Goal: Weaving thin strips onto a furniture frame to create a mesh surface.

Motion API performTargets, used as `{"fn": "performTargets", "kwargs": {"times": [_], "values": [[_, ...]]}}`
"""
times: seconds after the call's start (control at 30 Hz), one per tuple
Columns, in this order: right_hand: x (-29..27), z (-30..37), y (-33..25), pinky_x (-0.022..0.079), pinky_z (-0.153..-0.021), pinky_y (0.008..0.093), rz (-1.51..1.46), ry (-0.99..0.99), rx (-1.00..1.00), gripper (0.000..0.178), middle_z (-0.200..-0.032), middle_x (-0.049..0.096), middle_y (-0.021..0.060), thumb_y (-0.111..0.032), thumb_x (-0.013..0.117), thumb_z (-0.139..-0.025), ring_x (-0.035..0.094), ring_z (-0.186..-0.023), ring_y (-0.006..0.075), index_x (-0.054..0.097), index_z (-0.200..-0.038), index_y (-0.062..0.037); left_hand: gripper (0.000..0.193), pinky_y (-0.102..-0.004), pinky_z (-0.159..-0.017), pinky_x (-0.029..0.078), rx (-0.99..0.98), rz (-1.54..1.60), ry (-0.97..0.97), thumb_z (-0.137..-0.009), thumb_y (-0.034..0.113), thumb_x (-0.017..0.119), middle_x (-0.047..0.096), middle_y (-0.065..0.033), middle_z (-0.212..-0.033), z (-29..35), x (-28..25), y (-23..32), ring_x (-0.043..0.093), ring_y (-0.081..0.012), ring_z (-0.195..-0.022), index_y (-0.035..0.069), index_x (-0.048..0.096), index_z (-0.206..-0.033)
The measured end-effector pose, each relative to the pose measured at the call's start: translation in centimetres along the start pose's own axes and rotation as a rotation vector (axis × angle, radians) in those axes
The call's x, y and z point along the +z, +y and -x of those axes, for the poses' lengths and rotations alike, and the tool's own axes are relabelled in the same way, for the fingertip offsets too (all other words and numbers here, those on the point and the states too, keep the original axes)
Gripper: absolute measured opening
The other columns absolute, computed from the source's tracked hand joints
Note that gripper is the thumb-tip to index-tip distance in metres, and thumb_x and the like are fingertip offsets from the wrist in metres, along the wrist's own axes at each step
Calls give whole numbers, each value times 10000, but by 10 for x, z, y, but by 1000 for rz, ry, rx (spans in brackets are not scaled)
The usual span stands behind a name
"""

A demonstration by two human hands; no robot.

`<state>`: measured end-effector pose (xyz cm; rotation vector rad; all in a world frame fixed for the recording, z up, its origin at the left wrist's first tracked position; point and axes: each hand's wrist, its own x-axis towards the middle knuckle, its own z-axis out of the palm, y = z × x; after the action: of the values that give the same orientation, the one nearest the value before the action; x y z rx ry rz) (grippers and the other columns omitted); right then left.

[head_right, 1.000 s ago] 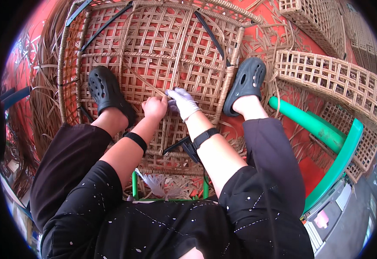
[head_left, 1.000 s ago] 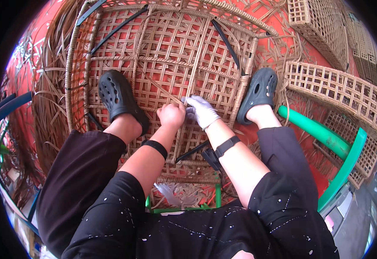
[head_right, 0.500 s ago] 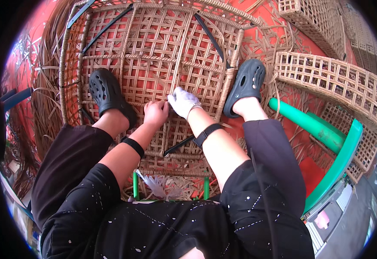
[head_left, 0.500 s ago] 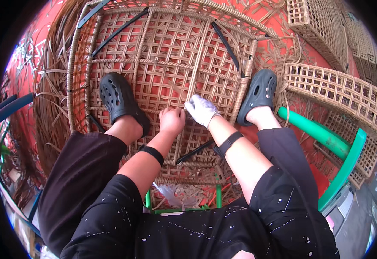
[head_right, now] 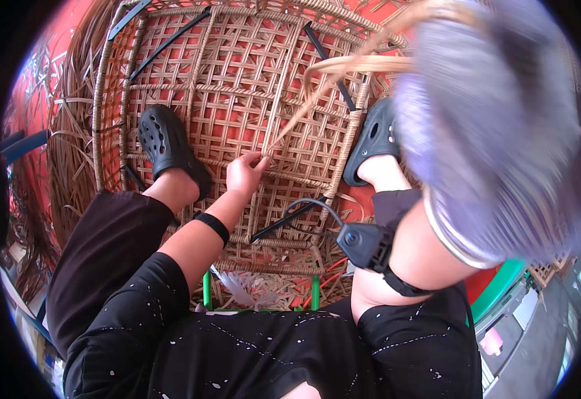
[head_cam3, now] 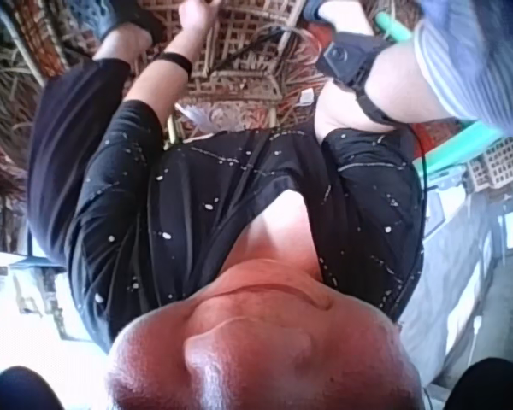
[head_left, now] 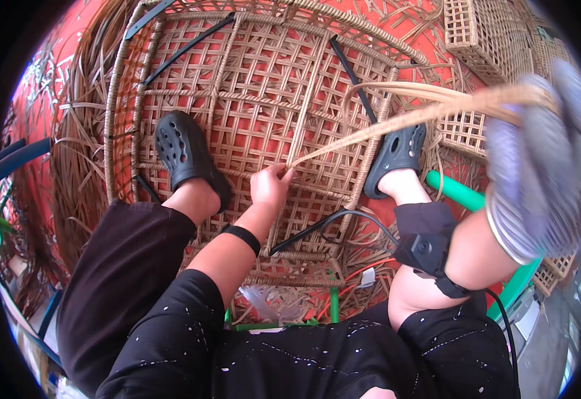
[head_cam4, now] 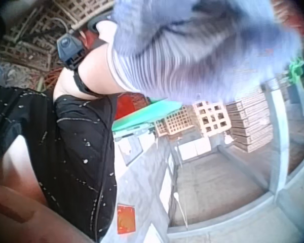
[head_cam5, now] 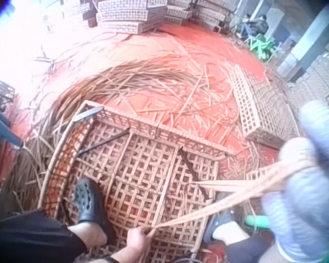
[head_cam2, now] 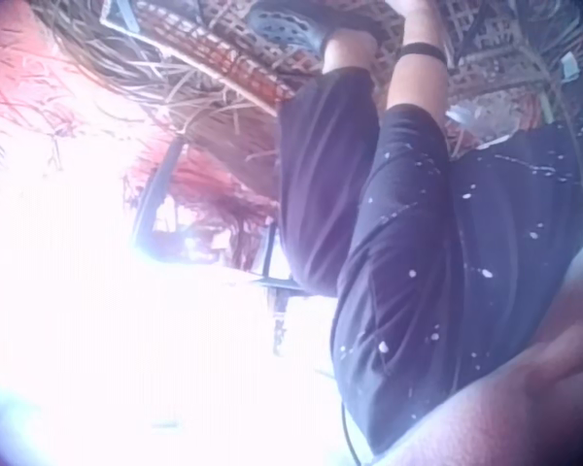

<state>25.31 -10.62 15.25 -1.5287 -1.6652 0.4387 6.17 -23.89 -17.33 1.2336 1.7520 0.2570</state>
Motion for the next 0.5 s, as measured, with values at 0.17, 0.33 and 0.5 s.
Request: {"fn": "performTargets", "kwargs": {"times": [0.17, 0.33, 0.5], "values": [[34, -4, 57, 514, -677, 283, -204, -54, 186, 381, -955, 644, 121, -224, 674, -844, 646, -752, 172, 567, -1127, 7, 351, -348, -727, 510, -120, -48, -113, -834, 383, 629, 686, -146, -816, -10, -7, 5, 667, -276, -775, 57, 710, -932], [145, 63, 143, 525, -664, 339, -105, -96, 534, 378, -870, 648, 118, -263, 700, -817, 648, -733, 233, 564, -1043, 9, 380, -389, -771, 498, -189, -62, -87, -825, 414, 577, 676, -166, -825, -17, -8, 11, 651, -315, -820, 70, 715, -906], [204, 165, 170, 482, -418, 257, -595, -430, 1315, 266, -862, 628, 66, -231, 638, -870, 630, -539, 162, 553, -1026, -34, 357, -406, -821, 490, -231, -58, -122, -830, 391, 541, 676, -167, -882, -23, -8, 13, 640, -327, -891, 87, 719, -889]]}}
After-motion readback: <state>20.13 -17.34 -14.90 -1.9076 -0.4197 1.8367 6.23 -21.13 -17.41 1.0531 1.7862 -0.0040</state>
